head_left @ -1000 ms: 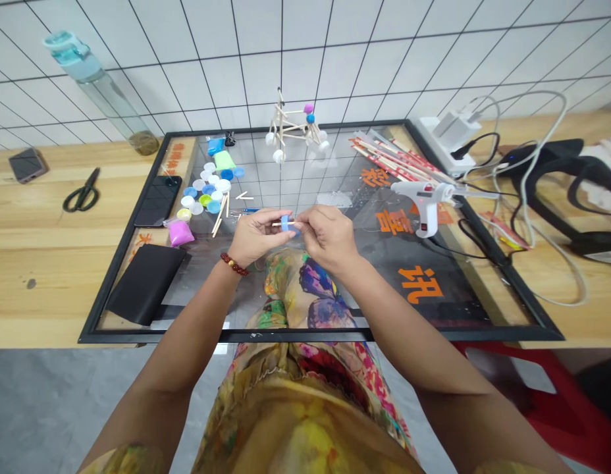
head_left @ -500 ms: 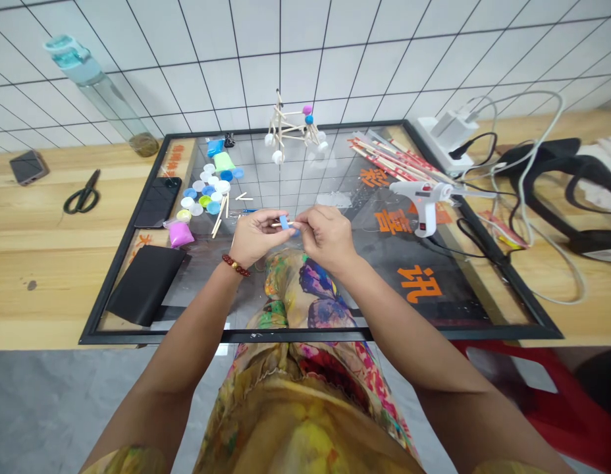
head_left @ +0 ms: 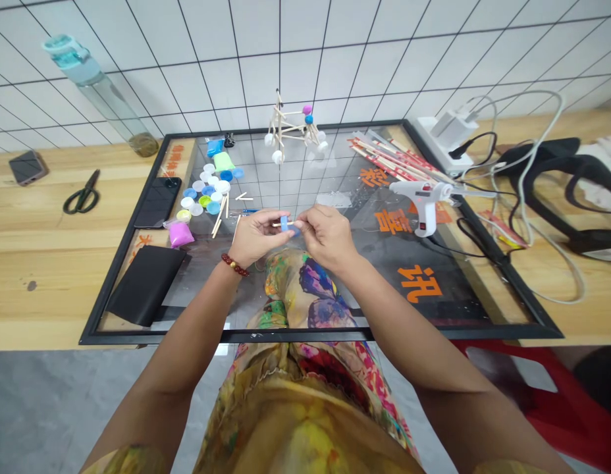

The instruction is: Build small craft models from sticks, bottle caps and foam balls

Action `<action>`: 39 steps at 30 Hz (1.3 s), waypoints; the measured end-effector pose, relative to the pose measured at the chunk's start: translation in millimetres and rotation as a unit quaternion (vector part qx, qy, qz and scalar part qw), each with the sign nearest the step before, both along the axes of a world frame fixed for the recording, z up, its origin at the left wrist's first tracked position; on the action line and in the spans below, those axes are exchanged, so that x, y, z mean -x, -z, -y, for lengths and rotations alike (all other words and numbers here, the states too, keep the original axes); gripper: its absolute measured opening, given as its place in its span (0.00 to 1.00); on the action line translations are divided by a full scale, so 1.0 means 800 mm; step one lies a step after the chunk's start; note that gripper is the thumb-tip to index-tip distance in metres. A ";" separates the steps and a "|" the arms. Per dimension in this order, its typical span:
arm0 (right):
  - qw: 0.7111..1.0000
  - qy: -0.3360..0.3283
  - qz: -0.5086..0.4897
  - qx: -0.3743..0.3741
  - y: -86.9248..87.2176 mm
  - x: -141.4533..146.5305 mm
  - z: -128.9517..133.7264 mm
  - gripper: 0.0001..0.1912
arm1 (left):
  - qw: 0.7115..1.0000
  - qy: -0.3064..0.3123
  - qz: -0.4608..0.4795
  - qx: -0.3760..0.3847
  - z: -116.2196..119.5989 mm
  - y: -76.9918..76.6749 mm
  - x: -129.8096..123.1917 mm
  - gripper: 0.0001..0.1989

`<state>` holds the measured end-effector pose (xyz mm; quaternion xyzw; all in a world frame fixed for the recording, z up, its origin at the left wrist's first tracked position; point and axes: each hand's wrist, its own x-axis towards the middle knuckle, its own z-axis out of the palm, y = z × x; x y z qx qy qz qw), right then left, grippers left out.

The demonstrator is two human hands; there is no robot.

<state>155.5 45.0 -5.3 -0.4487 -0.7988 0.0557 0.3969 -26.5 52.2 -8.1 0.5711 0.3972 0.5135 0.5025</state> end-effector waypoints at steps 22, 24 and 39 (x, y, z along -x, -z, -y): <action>0.993 0.021 -0.028 0.116 0.001 -0.014 -0.017 0.13 | 0.999 -0.046 -0.021 0.018 -0.015 0.006 0.020 0.30; 0.984 0.017 0.015 0.178 0.004 -0.012 -0.016 0.22 | 0.992 -0.093 -0.089 -0.020 -0.019 0.009 0.024 0.29; 0.892 -0.013 -0.334 0.305 -0.012 -0.031 -0.013 0.16 | 0.955 -0.129 -0.184 -0.193 0.004 -0.014 -0.007 0.24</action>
